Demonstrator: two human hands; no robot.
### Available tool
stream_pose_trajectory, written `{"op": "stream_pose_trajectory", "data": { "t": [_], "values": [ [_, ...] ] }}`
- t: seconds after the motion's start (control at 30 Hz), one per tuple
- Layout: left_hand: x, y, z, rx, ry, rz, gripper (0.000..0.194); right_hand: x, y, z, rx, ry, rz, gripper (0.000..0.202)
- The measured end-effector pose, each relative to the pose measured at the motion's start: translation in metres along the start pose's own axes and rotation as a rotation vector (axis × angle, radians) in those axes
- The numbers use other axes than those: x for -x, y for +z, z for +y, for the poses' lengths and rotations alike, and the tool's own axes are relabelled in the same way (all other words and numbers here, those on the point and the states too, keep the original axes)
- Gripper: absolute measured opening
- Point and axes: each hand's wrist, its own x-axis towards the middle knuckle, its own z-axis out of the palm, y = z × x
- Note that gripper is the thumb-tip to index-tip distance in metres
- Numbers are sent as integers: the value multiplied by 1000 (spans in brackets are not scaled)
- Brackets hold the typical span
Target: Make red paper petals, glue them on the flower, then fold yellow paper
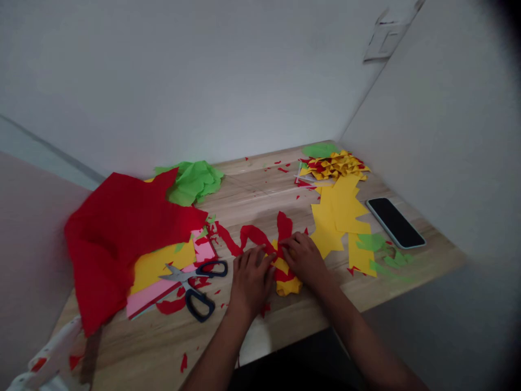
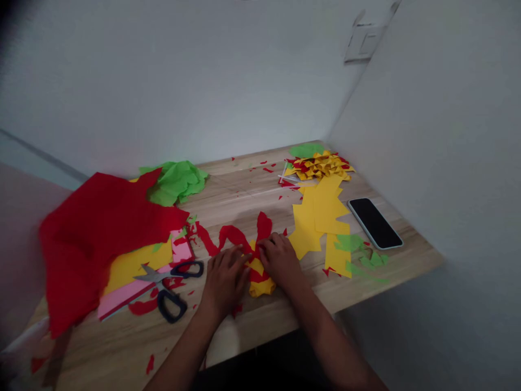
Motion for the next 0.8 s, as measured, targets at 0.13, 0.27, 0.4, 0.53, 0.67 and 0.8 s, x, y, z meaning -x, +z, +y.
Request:
{"op": "stream_pose_trajectory", "data": {
  "t": [0.13, 0.27, 0.4, 0.53, 0.67, 0.8],
  "values": [
    [-2, -17, 14, 92, -21, 74, 29, 2, -4, -3, -64, 0, 84, 18],
    [15, -54, 28, 216, -12, 206, 14, 8, -11, -1, -101, -78, 271, 15],
    [77, -92, 10, 226, -211, 412, 16, 16, -24, -2, -155, -190, 424, 12],
    [175, -119, -39, 74, -696, 710, 22, 31, -30, -31, -268, -211, 405, 13],
    [245, -126, -86, 27, -1229, 887, 33, 51, -15, -99, -488, -343, 168, 14],
    [249, -117, -122, 192, -1166, 807, 54, 62, 14, -169, -626, -556, -174, 13]
  ]
}}
